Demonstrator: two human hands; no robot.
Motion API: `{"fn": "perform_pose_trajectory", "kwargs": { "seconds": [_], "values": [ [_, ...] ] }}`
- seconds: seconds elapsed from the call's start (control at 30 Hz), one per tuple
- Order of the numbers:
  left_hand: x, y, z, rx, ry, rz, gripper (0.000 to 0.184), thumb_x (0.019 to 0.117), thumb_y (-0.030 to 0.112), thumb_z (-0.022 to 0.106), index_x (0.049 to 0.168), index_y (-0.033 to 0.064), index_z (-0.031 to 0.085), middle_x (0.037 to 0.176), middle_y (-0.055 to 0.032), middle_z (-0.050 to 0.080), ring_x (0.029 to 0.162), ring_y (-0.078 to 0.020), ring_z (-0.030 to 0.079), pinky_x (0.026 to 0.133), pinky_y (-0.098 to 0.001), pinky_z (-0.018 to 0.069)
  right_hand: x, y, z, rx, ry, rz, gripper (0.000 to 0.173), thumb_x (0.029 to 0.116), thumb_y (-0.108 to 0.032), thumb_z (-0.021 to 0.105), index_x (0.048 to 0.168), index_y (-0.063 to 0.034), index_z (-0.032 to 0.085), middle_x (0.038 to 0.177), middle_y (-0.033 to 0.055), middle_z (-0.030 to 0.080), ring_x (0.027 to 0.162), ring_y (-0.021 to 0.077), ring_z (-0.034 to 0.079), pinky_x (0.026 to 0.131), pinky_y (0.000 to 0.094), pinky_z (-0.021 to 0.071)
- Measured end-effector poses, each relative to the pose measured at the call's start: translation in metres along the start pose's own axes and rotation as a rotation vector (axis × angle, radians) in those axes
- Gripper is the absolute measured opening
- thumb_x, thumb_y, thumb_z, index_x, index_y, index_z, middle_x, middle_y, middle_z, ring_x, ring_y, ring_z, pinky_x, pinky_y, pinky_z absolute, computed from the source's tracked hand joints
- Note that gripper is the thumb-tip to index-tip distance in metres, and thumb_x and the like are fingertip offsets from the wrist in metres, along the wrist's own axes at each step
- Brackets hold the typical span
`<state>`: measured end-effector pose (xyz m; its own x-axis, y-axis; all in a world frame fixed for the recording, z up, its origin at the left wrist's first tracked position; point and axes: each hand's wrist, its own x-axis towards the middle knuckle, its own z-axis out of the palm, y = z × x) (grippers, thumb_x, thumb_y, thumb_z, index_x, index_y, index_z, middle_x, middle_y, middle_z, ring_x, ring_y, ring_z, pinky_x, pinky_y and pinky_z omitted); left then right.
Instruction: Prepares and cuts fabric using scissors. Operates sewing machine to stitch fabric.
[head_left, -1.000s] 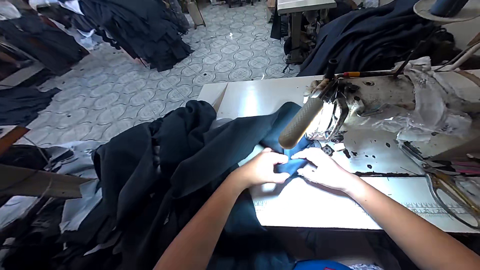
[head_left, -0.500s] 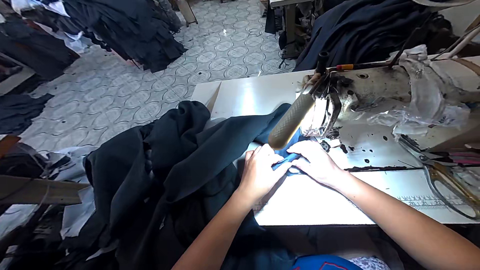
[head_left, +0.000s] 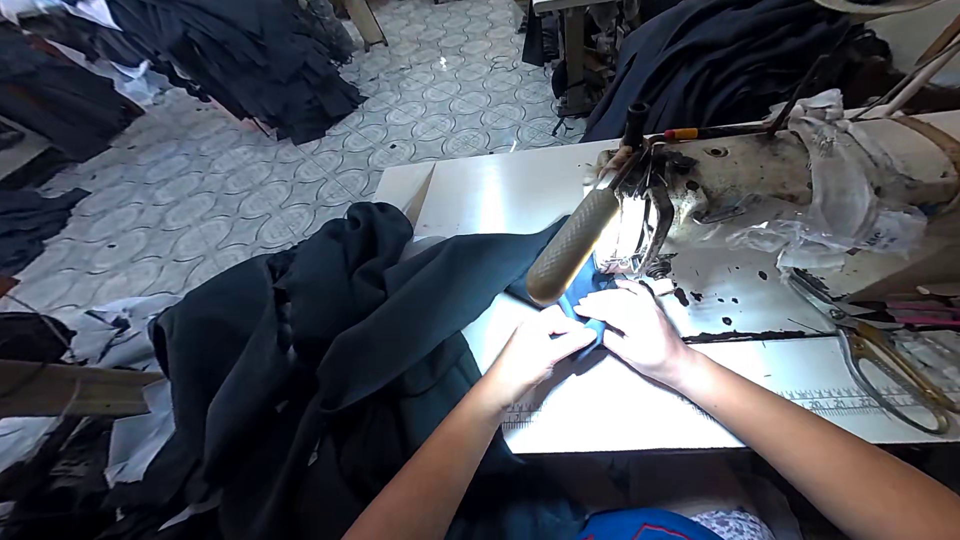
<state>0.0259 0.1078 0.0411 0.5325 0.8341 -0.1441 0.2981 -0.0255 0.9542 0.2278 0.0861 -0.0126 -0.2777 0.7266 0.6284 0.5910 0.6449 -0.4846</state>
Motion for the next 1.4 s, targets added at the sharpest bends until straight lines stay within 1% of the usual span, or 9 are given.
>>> {"fn": "perform_pose_trajectory", "kwargs": {
  "seconds": [0.07,0.2,0.27,0.57,0.73,0.93,1.07,1.17,1.4],
  "values": [
    [-0.002,-0.002,0.007,0.022,0.008,0.073,0.018,0.0951,0.018,0.068,0.080,0.0068,0.068,0.085,0.0037,0.058,0.083,-0.0014,0.056,0.077,-0.0197,0.0469,-0.006,-0.002,-0.005,-0.051,0.070,-0.023,0.025,0.0919,-0.009,0.057,0.102,-0.0077,0.080,0.105,0.0105,0.078,0.104,0.0243,0.074,0.104,0.0495,0.0476],
    [-0.002,-0.008,0.028,0.739,0.238,0.801,0.033,0.0911,0.041,0.069,0.103,0.0105,0.074,0.109,-0.0100,0.073,0.110,-0.0261,0.067,0.096,-0.0474,0.0487,-0.026,-0.013,-0.016,-0.168,0.139,-0.031,0.022,0.0921,-0.017,0.058,0.085,-0.0075,0.077,0.090,0.0102,0.077,0.095,0.0227,0.072,0.102,0.0407,0.0458],
    [0.010,-0.008,0.028,0.869,0.128,0.895,0.027,0.0932,0.026,0.068,0.114,0.0092,0.071,0.123,-0.0120,0.072,0.125,-0.0315,0.064,0.107,-0.0624,0.0412,-0.032,-0.020,-0.018,-0.183,0.140,0.002,0.024,0.0922,-0.021,0.059,0.074,-0.0073,0.069,0.082,0.0110,0.073,0.093,0.0237,0.068,0.102,0.0390,0.0432],
    [0.032,-0.023,0.007,1.083,-0.017,0.476,0.044,0.0866,-0.001,0.063,0.119,0.0240,0.077,0.111,-0.0153,0.071,0.100,-0.0405,0.066,0.084,-0.0578,0.0461,-0.057,-0.035,-0.018,-0.296,-0.075,0.214,0.022,0.0894,-0.022,0.060,0.087,-0.0106,0.079,0.089,0.0066,0.076,0.089,0.0222,0.073,0.090,0.0493,0.0494],
    [0.026,-0.021,0.006,1.024,-0.143,0.585,0.046,0.0893,-0.001,0.062,0.121,0.0288,0.076,0.126,-0.0156,0.068,0.112,-0.0381,0.064,0.090,-0.0574,0.0432,-0.062,-0.030,-0.025,-0.394,-0.094,0.118,0.027,0.0927,-0.023,0.055,0.090,-0.0130,0.080,0.093,0.0052,0.078,0.091,0.0199,0.074,0.093,0.0447,0.0503],
    [0.033,-0.031,0.007,1.001,-0.017,0.662,0.037,0.0852,0.002,0.065,0.109,0.0260,0.080,0.118,-0.0160,0.071,0.107,-0.0375,0.067,0.087,-0.0586,0.0444,-0.052,-0.028,-0.026,-0.383,-0.117,0.097,0.025,0.0923,-0.022,0.055,0.089,-0.0119,0.078,0.091,0.0061,0.077,0.089,0.0211,0.074,0.094,0.0482,0.0492],
    [0.031,0.009,0.004,1.062,-0.266,0.242,0.045,0.0983,0.005,0.054,0.133,0.0281,0.069,0.147,-0.0168,0.056,0.138,-0.0392,0.047,0.110,-0.0588,0.0287,-0.042,-0.022,-0.028,-0.372,-0.162,0.110,0.024,0.0921,-0.019,0.056,0.089,-0.0095,0.078,0.090,0.0076,0.077,0.091,0.0243,0.074,0.097,0.0496,0.0481],
    [0.038,-0.035,0.008,0.996,0.055,0.581,0.043,0.0838,-0.001,0.065,0.113,0.0284,0.079,0.123,-0.0184,0.070,0.116,-0.0401,0.064,0.094,-0.0625,0.0398,-0.034,-0.015,-0.027,-0.391,-0.201,0.081,0.024,0.0916,-0.019,0.055,0.088,-0.0090,0.077,0.086,0.0087,0.075,0.087,0.0262,0.073,0.094,0.0500,0.0490],
    [0.069,-0.051,-0.003,1.072,0.078,0.450,0.041,0.0866,0.000,0.065,0.115,0.0265,0.077,0.127,-0.0163,0.067,0.125,-0.0386,0.058,0.102,-0.0643,0.0361,0.008,-0.008,-0.033,-0.280,-0.462,0.294,0.023,0.0963,-0.011,0.057,0.100,0.0017,0.076,0.098,0.0191,0.074,0.103,0.0364,0.071,0.103,0.0609,0.0412]
  ]
}}
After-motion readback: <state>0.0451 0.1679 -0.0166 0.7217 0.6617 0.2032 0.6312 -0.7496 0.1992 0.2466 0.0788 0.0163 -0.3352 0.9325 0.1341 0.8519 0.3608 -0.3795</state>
